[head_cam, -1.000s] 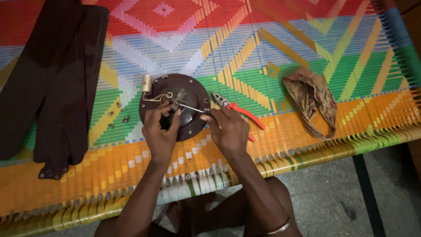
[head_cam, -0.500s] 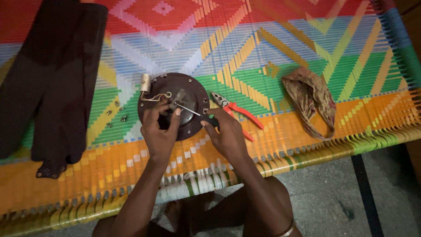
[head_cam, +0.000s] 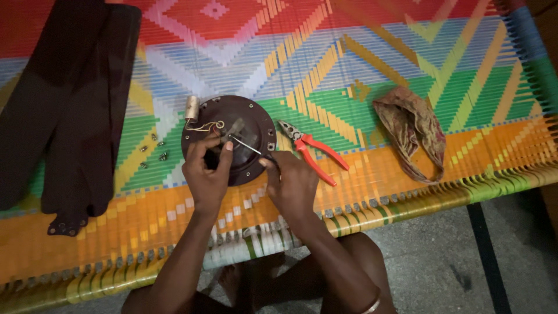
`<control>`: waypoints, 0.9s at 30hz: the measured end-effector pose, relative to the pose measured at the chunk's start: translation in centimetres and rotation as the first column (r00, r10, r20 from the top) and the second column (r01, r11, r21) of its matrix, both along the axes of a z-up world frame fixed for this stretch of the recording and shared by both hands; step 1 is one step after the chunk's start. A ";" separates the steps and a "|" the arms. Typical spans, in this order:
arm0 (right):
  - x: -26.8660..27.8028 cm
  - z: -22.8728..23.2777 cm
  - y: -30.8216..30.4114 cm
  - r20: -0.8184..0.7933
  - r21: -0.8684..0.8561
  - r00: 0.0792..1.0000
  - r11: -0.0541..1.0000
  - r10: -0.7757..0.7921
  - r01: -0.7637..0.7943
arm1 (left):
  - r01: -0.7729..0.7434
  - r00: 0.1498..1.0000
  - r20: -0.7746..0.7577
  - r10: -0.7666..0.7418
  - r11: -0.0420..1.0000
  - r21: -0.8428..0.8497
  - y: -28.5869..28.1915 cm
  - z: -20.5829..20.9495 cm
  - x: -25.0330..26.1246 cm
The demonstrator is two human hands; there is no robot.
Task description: The person sits on the floor and uses a screwdriver to tighten screws on a dark brown circular electrical component, likely a ceiling fan motor housing. They manipulate wires and small metal parts while working on the device placed on a colorful woven mat.
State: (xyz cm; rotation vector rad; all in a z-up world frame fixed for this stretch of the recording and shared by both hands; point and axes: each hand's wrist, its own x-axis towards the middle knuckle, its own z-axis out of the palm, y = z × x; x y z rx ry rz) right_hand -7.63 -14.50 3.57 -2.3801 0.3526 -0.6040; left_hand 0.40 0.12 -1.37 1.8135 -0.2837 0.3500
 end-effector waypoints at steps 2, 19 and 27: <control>0.0 -0.1 0.4 0.015 -0.030 1.000 0.999 -0.011 0.011 | 0.012 0.999 -0.044 -0.013 1.000 -0.026 0.1 0.0 0.1; 1.2 -1.9 -1.3 -0.269 0.390 0.963 0.917 0.024 0.086 | -0.001 1.000 0.018 0.000 0.999 0.040 -0.1 0.4 0.1; 1.3 -4.1 -2.1 -0.303 0.764 0.933 0.634 0.193 0.117 | 0.005 0.999 -0.034 -0.004 0.999 0.042 0.0 0.2 0.2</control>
